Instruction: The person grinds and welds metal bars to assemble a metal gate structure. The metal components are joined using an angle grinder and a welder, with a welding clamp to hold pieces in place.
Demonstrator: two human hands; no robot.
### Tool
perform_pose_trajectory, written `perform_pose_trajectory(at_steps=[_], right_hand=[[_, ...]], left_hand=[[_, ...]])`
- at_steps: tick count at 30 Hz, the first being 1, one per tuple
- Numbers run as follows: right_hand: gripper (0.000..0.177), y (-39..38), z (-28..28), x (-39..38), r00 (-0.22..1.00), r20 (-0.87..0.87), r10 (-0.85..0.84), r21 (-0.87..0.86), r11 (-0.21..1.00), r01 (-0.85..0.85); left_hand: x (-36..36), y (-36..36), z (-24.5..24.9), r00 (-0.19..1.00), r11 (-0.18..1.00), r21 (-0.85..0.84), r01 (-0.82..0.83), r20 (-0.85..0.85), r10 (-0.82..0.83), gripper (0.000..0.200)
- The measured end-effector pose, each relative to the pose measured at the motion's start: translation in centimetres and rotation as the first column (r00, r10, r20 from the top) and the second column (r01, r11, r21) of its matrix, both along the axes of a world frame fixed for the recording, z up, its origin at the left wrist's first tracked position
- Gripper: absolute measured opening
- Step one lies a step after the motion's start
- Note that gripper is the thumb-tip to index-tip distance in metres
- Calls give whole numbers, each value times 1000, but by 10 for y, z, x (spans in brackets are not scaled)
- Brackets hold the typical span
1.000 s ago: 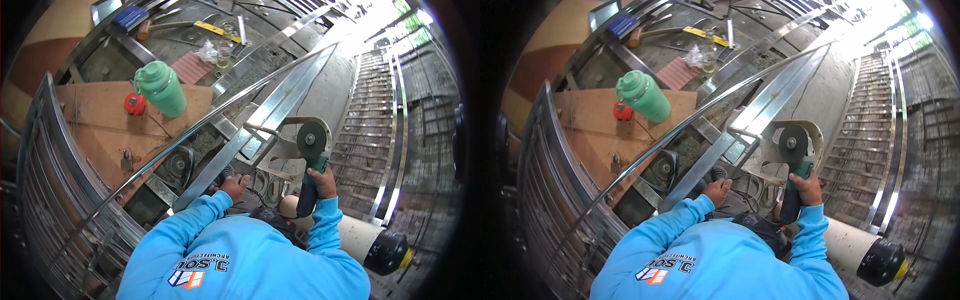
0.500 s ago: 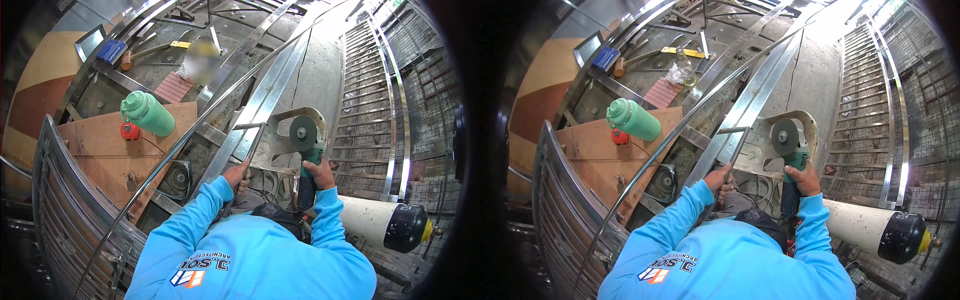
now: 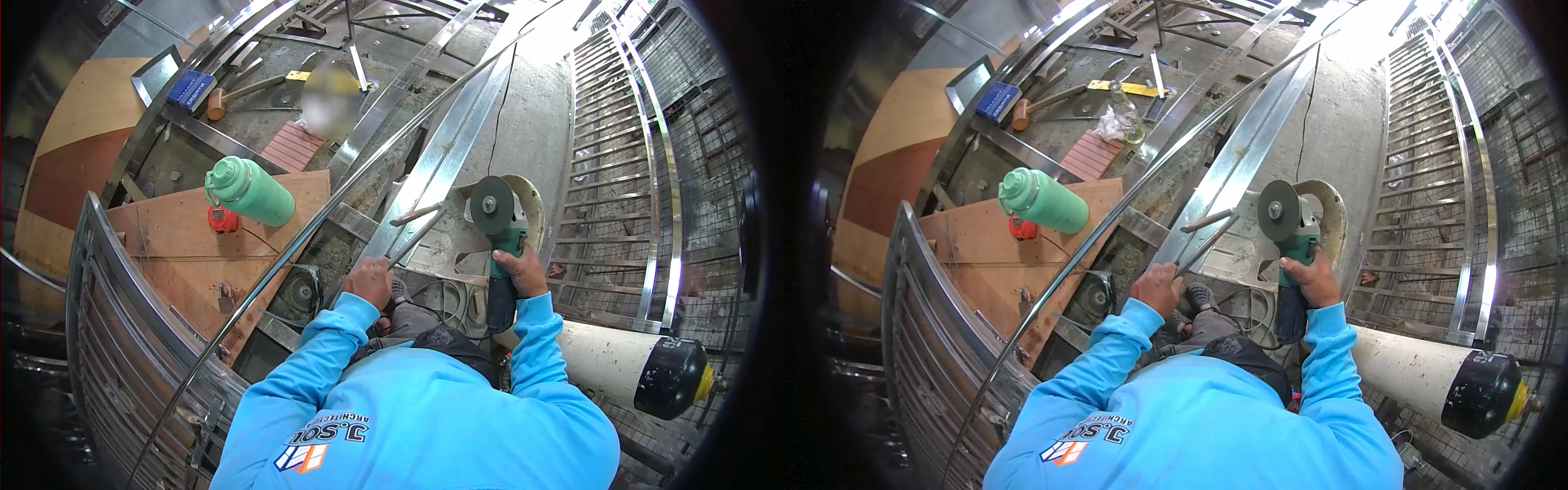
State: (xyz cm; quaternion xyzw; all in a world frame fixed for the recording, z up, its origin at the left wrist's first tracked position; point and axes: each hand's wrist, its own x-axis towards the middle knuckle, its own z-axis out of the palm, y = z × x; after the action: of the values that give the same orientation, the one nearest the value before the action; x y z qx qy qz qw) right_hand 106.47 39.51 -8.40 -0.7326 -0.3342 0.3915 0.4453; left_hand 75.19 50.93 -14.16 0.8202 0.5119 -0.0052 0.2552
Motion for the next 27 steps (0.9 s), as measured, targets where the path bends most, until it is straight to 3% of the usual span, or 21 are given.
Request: perform_pose_trajectory(at_steps=[2,5,8,11,14,17,19,22,27], right_hand=[[73,8,1,-4,997,-75,4,47,999,-1],[72,16,-3,-3,996,-91,21,48,999,-16],[72,22,6,-5,997,-80,17,-2,1000,-17],[73,25,0,-2,998,-61,11,-10,1000,-12],[75,26,-7,1,996,-84,0,9,1000,1],[76,27,-6,5,996,-92,-5,-8,1000,4],[75,29,-10,8,993,-116,-13,1,1000,14],[74,33,-17,13,982,-184,-33,53,998,44],[72,45,-19,23,941,-337,-4,132,990,52]], left_hand=[[-8,0,-24,999,982,188,31,-36,-25,34],[-12,3,-32,1000,964,266,-19,-10,22,35],[-10,5,-18,990,953,303,3,-137,40,42],[-12,10,-27,993,971,234,-52,-92,75,43],[-8,18,-24,998,963,269,-35,-33,45,42],[22,44,-30,991,917,397,41,98,-87,38],[62,68,-8,991,895,442,56,87,-104,33],[98,104,-4,977,954,225,197,-126,-172,36],[105,126,5,937,963,46,267,-245,-248,41]])
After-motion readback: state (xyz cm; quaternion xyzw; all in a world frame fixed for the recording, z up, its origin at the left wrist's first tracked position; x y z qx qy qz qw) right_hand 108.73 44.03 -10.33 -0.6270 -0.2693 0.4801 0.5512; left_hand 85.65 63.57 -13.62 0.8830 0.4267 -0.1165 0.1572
